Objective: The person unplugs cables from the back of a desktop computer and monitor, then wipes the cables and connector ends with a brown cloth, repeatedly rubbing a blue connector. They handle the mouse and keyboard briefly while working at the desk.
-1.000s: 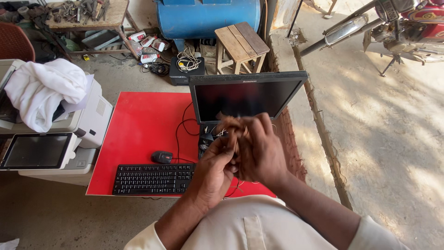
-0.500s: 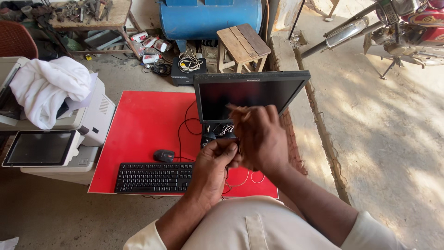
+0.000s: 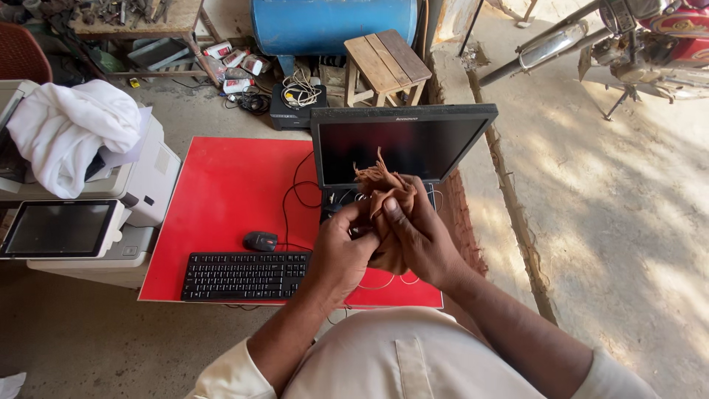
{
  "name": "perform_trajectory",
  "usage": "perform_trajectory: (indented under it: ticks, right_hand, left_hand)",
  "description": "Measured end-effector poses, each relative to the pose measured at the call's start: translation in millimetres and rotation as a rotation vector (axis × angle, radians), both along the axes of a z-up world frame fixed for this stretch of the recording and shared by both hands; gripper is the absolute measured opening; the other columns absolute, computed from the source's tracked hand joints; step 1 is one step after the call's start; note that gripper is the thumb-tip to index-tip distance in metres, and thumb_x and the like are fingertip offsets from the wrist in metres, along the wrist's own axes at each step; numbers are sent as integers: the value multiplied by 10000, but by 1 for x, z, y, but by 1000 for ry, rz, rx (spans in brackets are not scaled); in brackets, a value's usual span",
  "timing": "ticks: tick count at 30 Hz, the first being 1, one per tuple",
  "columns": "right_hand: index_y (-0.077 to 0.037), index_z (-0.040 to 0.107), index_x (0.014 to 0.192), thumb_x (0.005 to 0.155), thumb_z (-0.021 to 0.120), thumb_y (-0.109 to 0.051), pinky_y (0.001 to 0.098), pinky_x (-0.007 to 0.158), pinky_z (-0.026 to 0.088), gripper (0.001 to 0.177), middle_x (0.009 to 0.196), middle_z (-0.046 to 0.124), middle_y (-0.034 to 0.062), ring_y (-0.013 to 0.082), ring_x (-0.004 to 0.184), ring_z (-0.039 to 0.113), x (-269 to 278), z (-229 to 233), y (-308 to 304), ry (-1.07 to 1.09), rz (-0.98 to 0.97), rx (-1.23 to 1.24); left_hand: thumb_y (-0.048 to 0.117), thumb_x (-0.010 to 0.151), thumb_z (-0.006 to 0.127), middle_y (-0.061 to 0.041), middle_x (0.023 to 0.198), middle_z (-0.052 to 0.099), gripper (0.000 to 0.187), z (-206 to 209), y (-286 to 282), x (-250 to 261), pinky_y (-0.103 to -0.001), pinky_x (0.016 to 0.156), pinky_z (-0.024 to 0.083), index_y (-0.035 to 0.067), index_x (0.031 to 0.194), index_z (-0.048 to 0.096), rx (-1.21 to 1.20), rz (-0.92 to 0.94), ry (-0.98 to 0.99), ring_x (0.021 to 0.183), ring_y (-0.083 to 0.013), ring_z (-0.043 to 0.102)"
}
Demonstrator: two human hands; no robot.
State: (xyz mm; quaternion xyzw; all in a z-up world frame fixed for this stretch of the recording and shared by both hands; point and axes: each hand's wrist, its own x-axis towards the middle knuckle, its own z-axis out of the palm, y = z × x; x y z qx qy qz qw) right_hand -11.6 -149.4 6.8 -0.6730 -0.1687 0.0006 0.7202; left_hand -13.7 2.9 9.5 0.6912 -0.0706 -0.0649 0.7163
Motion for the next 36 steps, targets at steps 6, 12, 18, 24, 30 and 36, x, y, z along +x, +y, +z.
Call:
perform_trajectory:
  ticks: [6,12,18,24,30,36]
  right_hand:
    - [-57,303,1505,1125,411,-216,307,1132,437,425,1395,518,86,132,1301,514,-3,-5,-4,-198,-94,47]
    - [-45,333,1511,1095,510,-193,302,1059,474,476,1334,528,78,132,1219,539,-8,-17,-5,-185,-106,43]
    - [-59,523,1292,986,633,-84,301,910,557,326,1106,687,64,126,1021,657,-17,-25,-5,-87,-35,-196]
    - [-78,605,1115,931,653,-86,297,839,584,191,1011,769,25,124,926,734,-26,-26,-12,30,39,-476]
    - [-72,587,1206,940,618,-18,293,893,591,273,1087,726,38,114,1013,702,-6,-17,-13,24,46,-265]
    - [-57,583,1240,918,660,-14,280,851,611,335,1058,720,55,119,960,713,3,7,-11,-159,-69,-311]
  left_hand:
    - [-15,880,620,-55,955,755,349,11,-8,15,-260,746,597,36,1216,702,73,-10,-159,814,-88,693]
    - [-93,875,618,-57,1019,738,288,6,-13,16,-259,737,582,50,1116,684,-488,-12,57,858,-90,681]
    - [-53,926,639,-109,1000,734,166,12,5,24,-305,800,623,28,1062,689,-592,49,108,891,-180,729]
    - [-60,959,620,-136,1042,727,156,41,34,38,-358,869,650,16,1081,681,-596,236,-102,971,-231,741]
    - [11,985,523,-43,1040,637,215,53,31,29,-322,699,602,72,1188,557,-545,189,-274,817,-148,693]
    - [207,1100,542,-37,873,560,225,48,44,5,-283,646,492,45,1231,627,305,-26,-650,706,-109,531]
